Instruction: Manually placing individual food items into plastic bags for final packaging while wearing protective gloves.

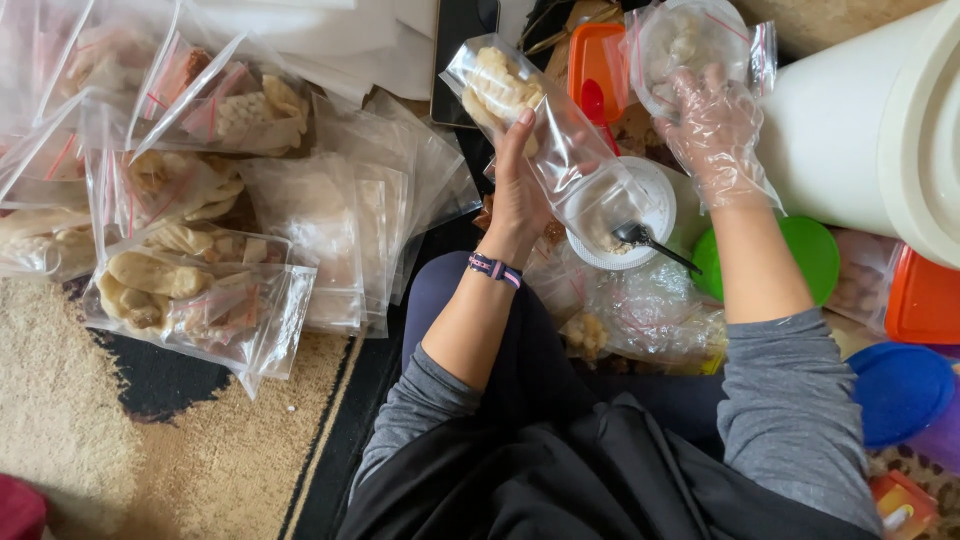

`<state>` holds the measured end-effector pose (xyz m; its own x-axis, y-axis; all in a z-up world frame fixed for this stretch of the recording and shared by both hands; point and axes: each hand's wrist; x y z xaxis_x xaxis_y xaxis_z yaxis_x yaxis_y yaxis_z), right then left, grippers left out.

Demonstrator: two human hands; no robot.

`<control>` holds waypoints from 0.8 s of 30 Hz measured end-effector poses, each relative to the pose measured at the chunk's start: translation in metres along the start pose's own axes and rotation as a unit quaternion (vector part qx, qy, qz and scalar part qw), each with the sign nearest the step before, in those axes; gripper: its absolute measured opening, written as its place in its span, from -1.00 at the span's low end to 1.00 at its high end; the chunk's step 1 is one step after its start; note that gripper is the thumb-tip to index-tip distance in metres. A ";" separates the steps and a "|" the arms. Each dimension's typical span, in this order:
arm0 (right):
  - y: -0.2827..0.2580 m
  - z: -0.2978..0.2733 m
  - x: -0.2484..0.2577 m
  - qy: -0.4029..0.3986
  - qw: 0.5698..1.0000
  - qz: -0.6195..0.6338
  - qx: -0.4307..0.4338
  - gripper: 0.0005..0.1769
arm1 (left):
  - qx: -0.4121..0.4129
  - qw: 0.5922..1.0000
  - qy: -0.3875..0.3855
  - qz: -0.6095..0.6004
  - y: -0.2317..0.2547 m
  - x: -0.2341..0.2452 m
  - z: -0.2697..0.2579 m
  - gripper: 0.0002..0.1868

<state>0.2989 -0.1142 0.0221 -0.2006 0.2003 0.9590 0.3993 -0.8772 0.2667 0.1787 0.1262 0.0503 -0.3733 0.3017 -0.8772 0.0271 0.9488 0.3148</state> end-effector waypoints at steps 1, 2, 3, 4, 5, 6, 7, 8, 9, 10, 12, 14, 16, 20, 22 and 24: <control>0.001 -0.001 0.000 0.020 1.000 -0.008 0.003 -0.46 | 0.003 1.000 0.004 0.000 0.001 -0.001 -0.001 0.08; 0.000 -0.002 0.000 0.041 0.999 -0.015 0.009 -0.46 | 0.005 1.000 0.010 -0.001 0.003 -0.001 -0.003 0.10; 0.003 0.001 0.001 0.044 0.999 -0.016 0.010 -0.46 | 0.002 1.000 0.008 -0.002 0.005 -0.001 -0.002 0.10; 0.005 0.000 0.002 0.026 0.999 -0.035 -0.007 -0.53 | 0.001 1.000 0.009 -0.001 0.005 0.000 -0.003 0.12; 0.007 -0.001 0.003 0.009 0.998 -0.053 -0.023 -0.58 | 0.000 1.000 0.011 0.000 0.004 0.001 -0.004 0.13; 0.004 -0.008 0.019 0.009 0.998 -0.054 -0.024 -0.58 | 0.000 1.000 0.010 -0.001 0.007 -0.001 -0.007 0.13; 0.000 -0.014 0.036 0.037 0.998 0.032 -0.038 -0.67 | -0.001 1.000 0.016 0.010 0.009 -0.004 -0.010 0.16; -0.002 -0.020 0.053 0.067 0.989 0.118 -0.053 -0.70 | -0.003 1.000 0.021 0.021 0.011 -0.009 -0.011 0.19; -0.005 -0.029 0.068 0.068 0.989 0.116 -0.054 -0.70 | -0.003 1.000 0.019 0.021 0.011 -0.007 -0.012 0.19; -0.008 -0.039 0.084 0.103 0.970 0.217 -0.032 -0.66 | -0.004 1.000 0.027 0.013 0.011 -0.006 -0.014 0.11; -0.021 -0.069 0.111 0.142 0.939 0.313 -0.010 -0.60 | -0.007 1.000 0.028 0.005 0.010 -0.004 -0.016 0.04; -0.043 -0.114 0.133 0.048 0.805 0.546 -0.226 -0.65 | -0.006 0.997 0.081 -0.017 0.006 -0.002 -0.021 0.36; -0.066 -0.163 0.156 0.025 0.717 0.641 -0.271 -0.57 | -0.014 0.997 0.074 -0.013 0.012 -0.014 -0.036 0.37; -0.104 -0.291 0.119 -0.051 0.628 0.700 -0.336 -0.57 | -0.044 0.997 0.060 -0.007 0.014 -0.015 -0.066 0.34; -0.107 -0.340 0.071 -0.086 0.631 0.709 -0.302 -0.57 | -0.061 0.998 0.031 -0.007 0.007 -0.009 -0.070 0.15; -0.115 -0.375 0.043 -0.123 0.632 0.717 -0.268 -0.57 | -0.076 0.997 0.004 -0.004 0.002 -0.002 -0.081 -0.01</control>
<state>-0.0912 -0.1680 -0.0031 0.1949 -0.9639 0.1813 -0.3616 -0.2425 -0.9003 0.1048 0.1202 0.0818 -0.3806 0.2937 -0.8769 -0.1167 0.9254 0.3606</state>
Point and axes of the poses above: each hand's wrist, its own z-axis towards the middle knuckle, its own x-axis out of the back of the hand, y = z × x, and after that the axes turned 5 degrees about -z, right-handed
